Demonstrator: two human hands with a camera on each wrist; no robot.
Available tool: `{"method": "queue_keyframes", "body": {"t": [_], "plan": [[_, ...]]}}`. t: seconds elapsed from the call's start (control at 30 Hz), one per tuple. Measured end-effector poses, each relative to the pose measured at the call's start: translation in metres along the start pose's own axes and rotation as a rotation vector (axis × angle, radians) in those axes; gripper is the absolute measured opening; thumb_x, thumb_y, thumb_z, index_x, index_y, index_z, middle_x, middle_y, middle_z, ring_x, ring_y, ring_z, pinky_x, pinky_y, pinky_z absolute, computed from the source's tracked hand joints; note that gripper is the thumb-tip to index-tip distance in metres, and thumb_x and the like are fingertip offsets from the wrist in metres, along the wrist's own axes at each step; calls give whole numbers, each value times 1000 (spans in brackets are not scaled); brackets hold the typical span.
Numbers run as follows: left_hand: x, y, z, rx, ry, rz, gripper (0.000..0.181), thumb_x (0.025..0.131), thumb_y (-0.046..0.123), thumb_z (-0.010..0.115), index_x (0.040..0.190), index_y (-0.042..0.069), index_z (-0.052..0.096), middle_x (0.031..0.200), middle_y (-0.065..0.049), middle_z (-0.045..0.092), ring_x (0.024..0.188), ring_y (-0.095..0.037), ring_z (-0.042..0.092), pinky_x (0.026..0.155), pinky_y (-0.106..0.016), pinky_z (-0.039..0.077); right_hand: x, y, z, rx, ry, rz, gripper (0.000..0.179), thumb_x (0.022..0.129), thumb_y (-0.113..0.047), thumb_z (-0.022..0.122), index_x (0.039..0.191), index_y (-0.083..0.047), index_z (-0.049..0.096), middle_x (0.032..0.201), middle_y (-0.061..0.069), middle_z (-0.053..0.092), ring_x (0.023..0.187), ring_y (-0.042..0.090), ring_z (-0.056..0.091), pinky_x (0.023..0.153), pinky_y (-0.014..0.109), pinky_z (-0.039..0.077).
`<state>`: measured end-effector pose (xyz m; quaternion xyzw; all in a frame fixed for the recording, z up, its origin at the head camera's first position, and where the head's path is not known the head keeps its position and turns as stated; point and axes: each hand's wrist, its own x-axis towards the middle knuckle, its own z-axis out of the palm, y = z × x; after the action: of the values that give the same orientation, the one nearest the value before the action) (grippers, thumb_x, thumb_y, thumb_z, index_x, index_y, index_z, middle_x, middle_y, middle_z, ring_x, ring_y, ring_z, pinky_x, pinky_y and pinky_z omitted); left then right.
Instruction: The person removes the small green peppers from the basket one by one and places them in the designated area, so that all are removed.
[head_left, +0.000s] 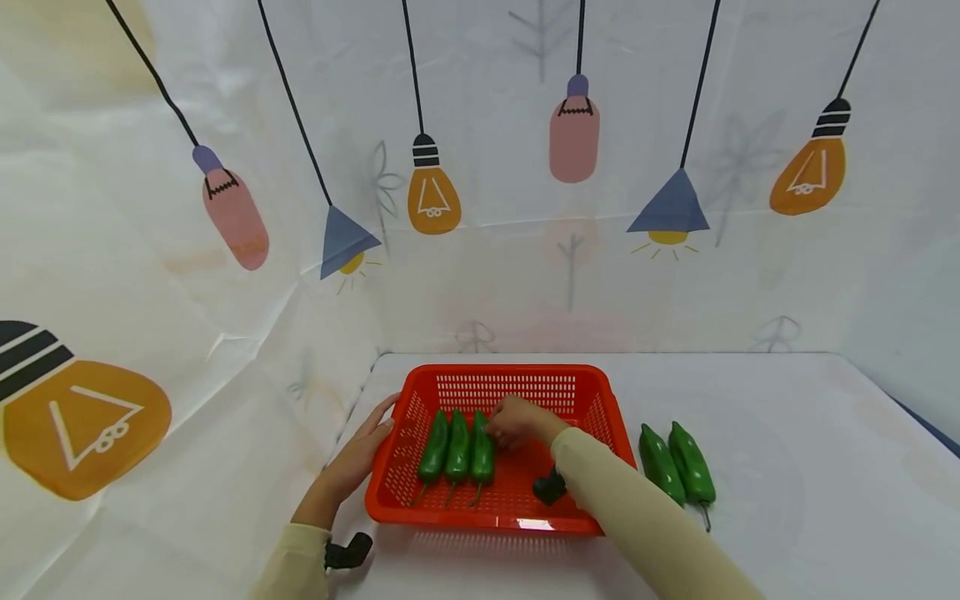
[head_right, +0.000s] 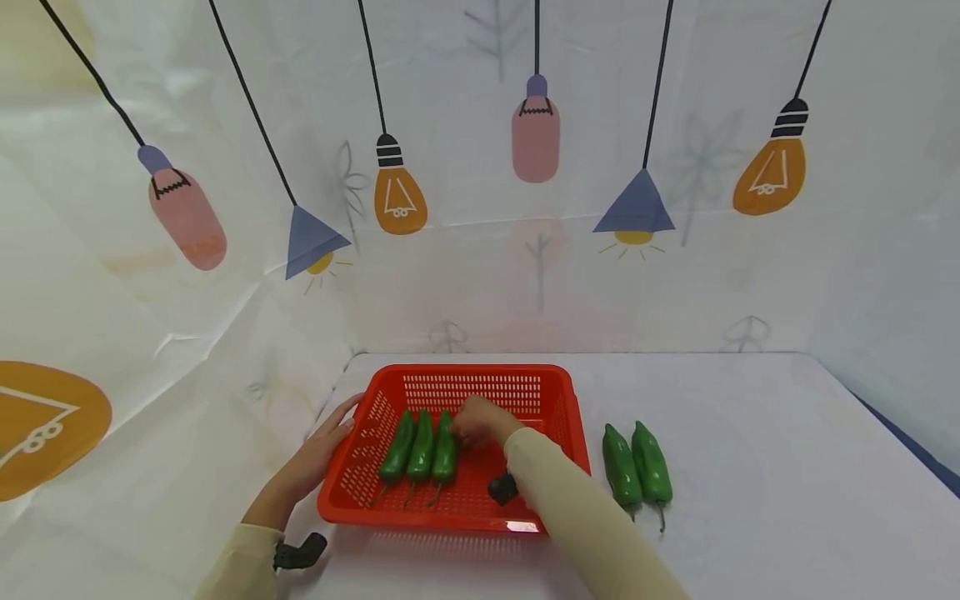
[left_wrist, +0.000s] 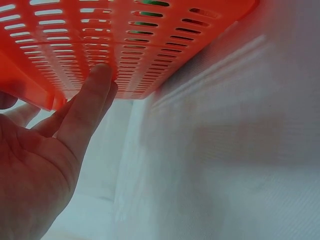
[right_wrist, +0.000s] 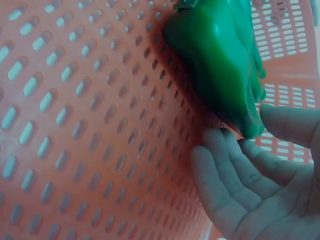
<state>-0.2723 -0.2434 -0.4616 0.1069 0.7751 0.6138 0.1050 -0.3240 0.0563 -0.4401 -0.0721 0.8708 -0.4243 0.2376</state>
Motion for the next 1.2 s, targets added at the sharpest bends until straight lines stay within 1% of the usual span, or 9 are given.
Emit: {"method": "queue_keyframes", "body": {"t": [0.13,0.27,0.47,0.57,0.77,0.87,1.0,1.2], "plan": [[0,0,0,-8,-9,5,52,111,34,36,161,26,23,153,-18,41,122,-31,58,98,-41,51,2,1,3,3,-2,-10,19,97,-10,68,110,4,69,90,11,66,83,25,70,73,39,60],[-2,0,0,-5,-10,7,52,111,35,36,161,27,23,153,-19,41,122,-31,58,97,-41,51,3,2,5,20,-6,2,18,96,-7,68,109,6,68,92,13,65,85,29,71,73,41,60],[-2,1,1,1,-3,1,53,111,35,36,161,26,22,154,-20,40,120,-30,59,95,-42,53,3,0,2,9,-47,14,18,95,-4,67,109,6,68,94,15,66,81,27,71,68,39,60],[-1,1,0,6,1,-4,53,111,36,37,161,26,23,154,-19,40,120,-30,59,96,-42,52,5,0,2,6,-54,15,19,95,-3,66,111,6,68,94,15,66,82,27,71,68,38,60],[1,1,0,12,0,-2,52,111,35,36,161,28,24,154,-17,41,123,-30,56,100,-42,50,7,3,0,47,-26,25,26,97,-6,65,120,5,65,98,14,67,88,29,70,74,43,60],[0,1,0,13,-2,-5,51,111,35,35,161,28,23,154,-16,41,123,-30,57,100,-42,50,5,2,-2,62,-25,13,27,97,-6,64,121,5,64,101,14,66,89,29,69,75,43,60],[0,2,0,14,-6,7,52,112,35,35,161,27,23,154,-17,40,124,-31,56,99,-43,50,0,-1,-4,73,-14,-6,29,96,-6,63,123,5,65,104,13,65,90,28,68,75,43,60],[0,2,1,15,-5,5,52,111,34,35,161,27,23,155,-17,40,125,-30,56,101,-44,48,-5,-4,-7,77,-5,-12,33,95,-8,63,127,3,66,108,13,65,93,27,66,76,43,60]]}}
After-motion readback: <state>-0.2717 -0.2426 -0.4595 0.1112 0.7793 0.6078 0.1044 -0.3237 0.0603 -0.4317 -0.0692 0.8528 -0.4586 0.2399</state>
